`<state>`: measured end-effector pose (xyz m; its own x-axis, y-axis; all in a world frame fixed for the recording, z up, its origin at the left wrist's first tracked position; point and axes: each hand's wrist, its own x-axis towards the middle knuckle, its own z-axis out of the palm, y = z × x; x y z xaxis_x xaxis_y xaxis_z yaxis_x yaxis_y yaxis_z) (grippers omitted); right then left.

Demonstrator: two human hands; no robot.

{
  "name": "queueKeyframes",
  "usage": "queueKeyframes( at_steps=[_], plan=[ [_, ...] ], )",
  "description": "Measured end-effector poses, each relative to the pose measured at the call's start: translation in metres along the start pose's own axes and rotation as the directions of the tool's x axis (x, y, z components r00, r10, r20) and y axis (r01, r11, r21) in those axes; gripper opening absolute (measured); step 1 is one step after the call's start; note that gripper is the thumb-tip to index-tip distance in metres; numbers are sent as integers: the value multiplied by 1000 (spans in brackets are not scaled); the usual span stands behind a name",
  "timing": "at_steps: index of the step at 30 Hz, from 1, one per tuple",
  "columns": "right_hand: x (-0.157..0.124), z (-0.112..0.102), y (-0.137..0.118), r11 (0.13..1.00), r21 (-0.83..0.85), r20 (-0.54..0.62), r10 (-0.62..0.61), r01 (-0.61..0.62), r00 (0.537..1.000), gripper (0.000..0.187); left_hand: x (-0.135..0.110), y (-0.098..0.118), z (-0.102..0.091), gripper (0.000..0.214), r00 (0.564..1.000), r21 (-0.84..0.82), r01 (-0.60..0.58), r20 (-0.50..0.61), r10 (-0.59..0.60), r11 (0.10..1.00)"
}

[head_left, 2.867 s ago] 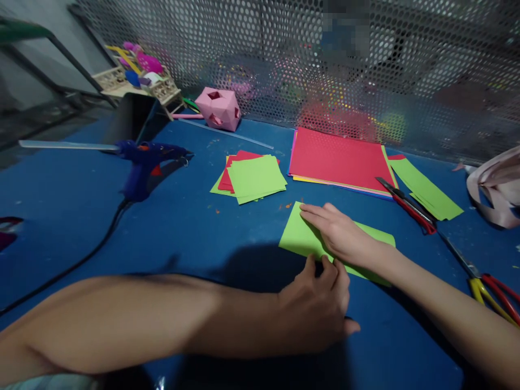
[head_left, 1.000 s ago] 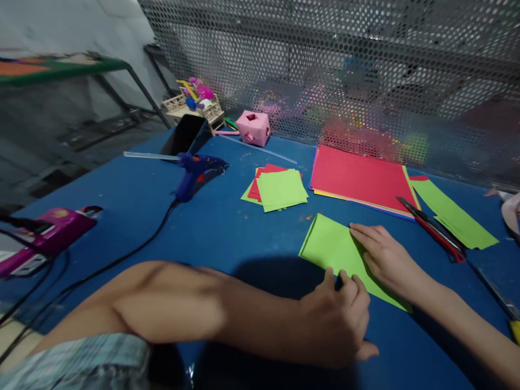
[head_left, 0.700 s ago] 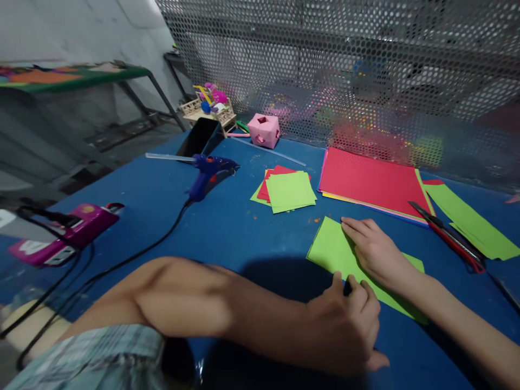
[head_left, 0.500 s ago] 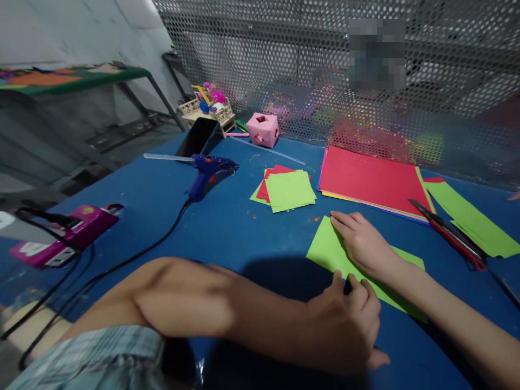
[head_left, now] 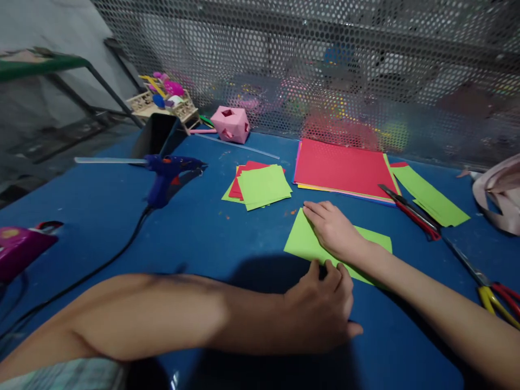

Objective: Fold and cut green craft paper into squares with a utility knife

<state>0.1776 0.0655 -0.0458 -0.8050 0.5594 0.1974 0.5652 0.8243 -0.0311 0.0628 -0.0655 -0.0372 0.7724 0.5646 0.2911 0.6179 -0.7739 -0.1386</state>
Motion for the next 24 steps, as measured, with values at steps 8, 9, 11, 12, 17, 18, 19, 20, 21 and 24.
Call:
queueKeyframes(
  at_steps=[8,9,11,12,17,18,19,20,21,24],
  plan=[
    [-80,-22,17,989,-68,78,135,-130,988,58,0,-2,-2,59,999,0,1,-33,-1,1000],
    [-91,-24,20,984,-85,95,165,-157,982,60,0,-2,-3,60,999,3,2,-34,-2,1000],
    [-114,-28,24,970,-128,104,222,-209,969,64,0,-2,-4,60,999,13,5,-37,-5,1000],
    [-125,-29,26,959,-155,100,255,-238,962,65,0,-1,-4,59,999,17,3,-40,-3,1000],
    [-159,-30,24,904,-275,32,349,-327,937,70,-1,0,-4,60,1000,29,-7,-28,8,1000],
    [-161,-30,23,895,-298,11,351,-332,936,70,-1,0,-3,60,1000,30,-4,-23,5,1000],
    [-162,-30,22,888,-319,-11,346,-331,938,70,-1,0,-3,60,1000,29,-1,-22,2,1000],
    [-161,-31,21,884,-336,-31,333,-324,942,69,-1,0,-3,60,1000,28,1,-20,0,1000],
    [-159,-31,21,886,-349,-44,310,-305,950,67,-1,0,-3,60,1000,27,2,-20,-2,1000],
    [-148,-34,21,923,-338,-10,192,-184,981,62,0,0,-3,58,1000,23,-3,-25,3,1000]
  ],
)
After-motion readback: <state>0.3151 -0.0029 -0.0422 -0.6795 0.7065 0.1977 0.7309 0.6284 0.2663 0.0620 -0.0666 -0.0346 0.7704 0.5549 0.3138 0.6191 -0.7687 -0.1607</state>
